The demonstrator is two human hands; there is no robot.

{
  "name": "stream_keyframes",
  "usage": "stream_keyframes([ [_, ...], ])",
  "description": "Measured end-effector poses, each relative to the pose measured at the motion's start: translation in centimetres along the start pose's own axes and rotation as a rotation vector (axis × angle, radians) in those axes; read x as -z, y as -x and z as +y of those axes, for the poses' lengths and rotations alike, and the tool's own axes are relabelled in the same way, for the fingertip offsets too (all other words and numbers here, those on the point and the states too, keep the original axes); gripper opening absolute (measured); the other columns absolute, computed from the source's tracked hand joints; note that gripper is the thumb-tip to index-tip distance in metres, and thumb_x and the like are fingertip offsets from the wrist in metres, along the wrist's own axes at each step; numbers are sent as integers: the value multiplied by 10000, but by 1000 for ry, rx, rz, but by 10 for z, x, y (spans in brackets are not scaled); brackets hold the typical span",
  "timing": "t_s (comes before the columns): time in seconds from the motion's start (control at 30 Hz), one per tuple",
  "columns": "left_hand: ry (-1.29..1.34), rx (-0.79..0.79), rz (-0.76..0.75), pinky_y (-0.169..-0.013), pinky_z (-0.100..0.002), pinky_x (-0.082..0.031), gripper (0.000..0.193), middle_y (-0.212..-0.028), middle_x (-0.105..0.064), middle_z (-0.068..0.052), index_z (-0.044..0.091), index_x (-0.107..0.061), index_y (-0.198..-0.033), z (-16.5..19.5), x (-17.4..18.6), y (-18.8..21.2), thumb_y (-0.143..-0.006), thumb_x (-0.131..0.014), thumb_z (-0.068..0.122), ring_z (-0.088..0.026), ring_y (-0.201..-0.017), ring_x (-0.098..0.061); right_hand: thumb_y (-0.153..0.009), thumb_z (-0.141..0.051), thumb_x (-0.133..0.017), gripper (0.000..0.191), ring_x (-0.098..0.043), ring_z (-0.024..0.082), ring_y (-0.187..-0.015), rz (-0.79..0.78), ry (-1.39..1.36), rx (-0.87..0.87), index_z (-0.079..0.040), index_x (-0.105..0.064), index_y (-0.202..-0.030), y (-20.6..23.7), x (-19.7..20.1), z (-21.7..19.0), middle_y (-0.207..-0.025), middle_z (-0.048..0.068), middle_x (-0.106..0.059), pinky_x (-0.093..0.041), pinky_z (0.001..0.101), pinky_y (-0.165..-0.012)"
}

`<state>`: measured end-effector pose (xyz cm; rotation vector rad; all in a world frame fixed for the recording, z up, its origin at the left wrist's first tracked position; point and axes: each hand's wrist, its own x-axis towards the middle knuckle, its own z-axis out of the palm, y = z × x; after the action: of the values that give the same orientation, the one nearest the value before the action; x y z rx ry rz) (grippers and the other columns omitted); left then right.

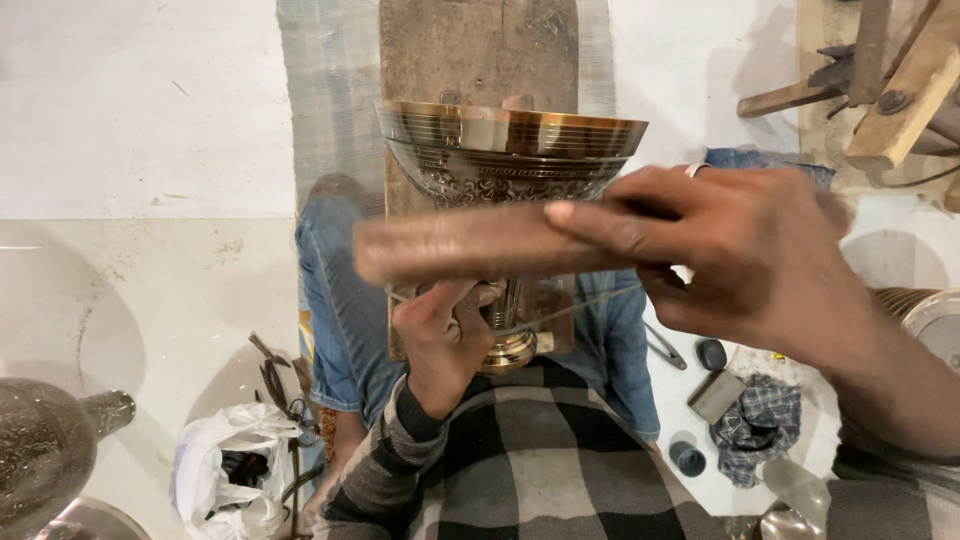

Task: The person sits on the floor holding an ornate brass bowl steady and strikes a small punch against its embossed base with a wooden mallet, repositioning the punch around the decorated stem to shape and refine the metalwork.

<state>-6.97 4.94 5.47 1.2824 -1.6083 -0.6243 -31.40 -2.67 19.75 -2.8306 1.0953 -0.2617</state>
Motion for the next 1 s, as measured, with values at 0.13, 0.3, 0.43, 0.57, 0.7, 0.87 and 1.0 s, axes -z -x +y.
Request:
stream_keyframes([
  [0.13,118,32,-19,-852,-306,-662,509,-1214,-736,-237,-42,-611,-1324,3,-2,-3,-826,-589,-148,-290,-1033,-787,-905,-32,-759,649,-626,118,-624,174,1,-122,-310,-589,-1466,4,-13,4,-1081,8,-727,-531,245,-493],
  [0.3,39,-36,-110,-885,-362,-620,639,-1186,-729,-260,-41,-617,-1318,7,7,-6,-681,-617,-91,-315,-1039,-771,-873,18,-731,672,-590,117,-574,156,-34,-147,-321,-607,-1440,20,-33,9,-1099,2,-741,-458,254,-404],
  [0.43,37,10,-127,-880,-352,-632,633,-1148,-744,-234,-38,-628,-1319,8,8,-10,-687,-616,-82,-321,-1043,-781,-857,17,-683,688,-620,97,-640,240,-259,-177,-265,-560,-1473,24,-38,5,-1117,19,-715,-543,235,-502],
  [0.57,3,-52,-116,-831,-365,-630,600,-1099,-754,-227,-23,-650,-1294,9,7,-12,-700,-598,-90,-332,-978,-787,-827,14,-676,706,-634,121,-696,394,-409,-222,-273,-548,-1459,15,-22,-12,-1081,12,-697,-526,267,-531],
  [0.7,-11,-50,-160,-715,-394,-604,590,-950,-741,-211,5,-671,-1253,10,9,-14,-673,-609,-82,-328,-823,-769,-607,50,-747,766,-662,191,-624,86,-160,-306,-243,-701,-1314,9,-1,-24,-1007,67,-772,-538,381,-529],
  [0.87,-52,-106,-294,-614,-403,-554,588,-797,-697,-156,44,-672,-1210,10,14,-24,-627,-652,-33,-307,-686,-698,-670,33,-723,686,-699,193,-821,287,-400,-404,-50,-674,-1349,40,-28,-24,-1094,162,-741,-561,328,-711],
  [1.0,-60,-194,-378,-551,-407,-510,697,-700,-632,-128,33,-648,-1291,12,16,-33,-595,-645,-15,-282,-586,-617,-800,11,-714,590,-660,149,-850,539,-546,-495,7,-633,-1384,84,-69,-24,-1084,148,-705,-516,252,-738],
])
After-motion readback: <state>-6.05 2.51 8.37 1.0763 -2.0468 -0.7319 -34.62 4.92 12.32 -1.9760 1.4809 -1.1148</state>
